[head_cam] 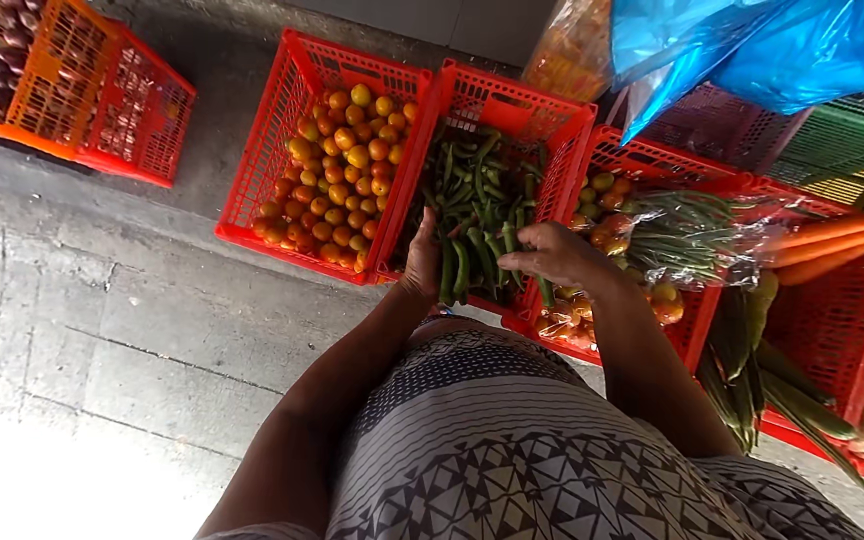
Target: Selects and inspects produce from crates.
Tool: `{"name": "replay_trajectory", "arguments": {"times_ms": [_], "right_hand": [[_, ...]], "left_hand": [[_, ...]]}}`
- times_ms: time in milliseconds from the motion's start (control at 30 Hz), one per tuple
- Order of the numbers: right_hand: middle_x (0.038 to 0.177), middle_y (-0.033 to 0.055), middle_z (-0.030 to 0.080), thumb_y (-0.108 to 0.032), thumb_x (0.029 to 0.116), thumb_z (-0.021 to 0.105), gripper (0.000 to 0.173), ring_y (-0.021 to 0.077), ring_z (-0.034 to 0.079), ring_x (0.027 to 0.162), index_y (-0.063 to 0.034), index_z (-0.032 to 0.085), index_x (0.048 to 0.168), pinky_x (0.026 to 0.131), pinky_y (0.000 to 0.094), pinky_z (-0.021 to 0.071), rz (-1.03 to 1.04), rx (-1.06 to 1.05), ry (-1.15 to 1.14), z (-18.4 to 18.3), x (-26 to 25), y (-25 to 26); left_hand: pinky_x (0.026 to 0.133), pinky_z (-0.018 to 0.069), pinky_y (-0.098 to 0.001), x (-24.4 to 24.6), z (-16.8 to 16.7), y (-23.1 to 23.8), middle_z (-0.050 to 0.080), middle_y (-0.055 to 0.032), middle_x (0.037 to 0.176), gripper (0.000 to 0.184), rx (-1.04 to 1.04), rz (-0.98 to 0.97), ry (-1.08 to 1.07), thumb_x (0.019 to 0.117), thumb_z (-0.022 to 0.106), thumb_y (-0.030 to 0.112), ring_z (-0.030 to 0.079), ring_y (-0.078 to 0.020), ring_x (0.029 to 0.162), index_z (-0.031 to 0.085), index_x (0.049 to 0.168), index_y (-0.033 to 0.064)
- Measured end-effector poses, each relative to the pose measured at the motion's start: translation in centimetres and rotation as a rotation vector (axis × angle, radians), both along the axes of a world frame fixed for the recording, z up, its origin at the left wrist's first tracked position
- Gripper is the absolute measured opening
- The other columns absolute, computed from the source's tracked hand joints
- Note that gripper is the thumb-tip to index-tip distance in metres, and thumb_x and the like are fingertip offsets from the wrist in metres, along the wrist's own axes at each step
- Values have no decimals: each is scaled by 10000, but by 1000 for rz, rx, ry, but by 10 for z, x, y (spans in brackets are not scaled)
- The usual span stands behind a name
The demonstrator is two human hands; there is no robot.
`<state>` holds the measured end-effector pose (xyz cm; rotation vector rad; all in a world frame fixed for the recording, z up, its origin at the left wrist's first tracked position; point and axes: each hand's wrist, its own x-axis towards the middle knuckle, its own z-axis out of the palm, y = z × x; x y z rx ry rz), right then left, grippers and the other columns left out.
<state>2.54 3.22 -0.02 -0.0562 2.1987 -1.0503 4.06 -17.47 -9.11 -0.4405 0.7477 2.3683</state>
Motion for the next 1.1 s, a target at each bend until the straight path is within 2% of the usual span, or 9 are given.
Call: {"name": "replay_trajectory", "arguments": {"times_ms": [167, 267, 400, 500, 667, 767, 933, 1000, 1100], "right_hand": [[640, 51, 538, -202, 953, 730, 251, 117, 486, 544, -7, 632, 829, 548, 318, 437, 4, -78, -13, -2, 7, -1], [645, 51, 551, -197, 960, 726, 249, 112, 502, 548, 0, 637, 837, 555, 308, 450, -5, -102, -39, -1, 12, -4], [694, 80, 583, -199, 964, 729, 257, 150, 544, 609, 7, 638, 842, 605, 350, 473, -70, -59, -32, -1, 15, -10], [717, 93, 600, -229, 967, 727, 261, 164, 556, 619, 10, 660, 887, 622, 374, 489, -105, -48, -30, -5, 18, -12], [699, 86, 591, -230, 955, 740, 257, 167, 548, 610, 1, 661, 876, 618, 391, 479, -115, -55, -41, -10, 21, -15], [719, 90, 615, -232, 952, 743, 239, 169, 570, 618, 3, 700, 944, 631, 393, 504, -103, -85, -29, -14, 26, -22], [754, 119, 624, -356, 990, 699, 370, 230, 596, 671, 12, 693, 951, 684, 467, 516, -81, 4, 1, -19, 30, -30], [666, 99, 595, -473, 1004, 640, 443, 222, 569, 560, -38, 686, 936, 555, 435, 499, -111, 1, 70, -26, 41, -28], [697, 119, 598, -538, 1020, 574, 494, 243, 566, 550, -61, 702, 993, 512, 438, 494, -101, 43, 113, -17, 51, -27]], "left_hand": [[713, 605, -391, -1, -1, 3, 724, -113, 1036, 853, -19, 22, 2, 994, 117, 743, 714, -204, 866, 627, 1294, 129], [652, 609, -371, 1, -4, 7, 730, -99, 996, 812, 5, -2, 18, 992, 177, 746, 720, -194, 807, 628, 1284, 137], [767, 613, -358, 5, -10, 13, 727, -81, 1097, 777, 57, -36, 42, 991, 246, 736, 722, -171, 934, 572, 1364, 137], [788, 608, -353, 8, -11, 19, 734, -74, 1065, 797, 72, -59, 49, 977, 236, 758, 721, -160, 934, 598, 1323, 138], [833, 606, -374, 14, -13, 25, 735, -80, 1096, 856, 51, -70, 33, 947, 230, 804, 722, -173, 970, 573, 1377, 148], [843, 598, -359, 18, -10, 28, 731, -59, 1116, 866, -5, -65, 14, 957, 167, 796, 713, -156, 990, 565, 1394, 162], [852, 597, -348, 22, -7, 27, 729, -45, 1087, 698, -22, -42, 73, 1029, 235, 662, 708, -140, 976, 604, 1320, 146], [829, 605, -340, 23, -12, 25, 738, -36, 1053, 656, 17, -56, 79, 1025, 288, 651, 716, -134, 947, 621, 1298, 156], [812, 608, -340, 25, -16, 23, 738, -38, 1039, 626, 46, -65, 65, 1008, 369, 655, 719, -139, 925, 611, 1312, 163]]}}
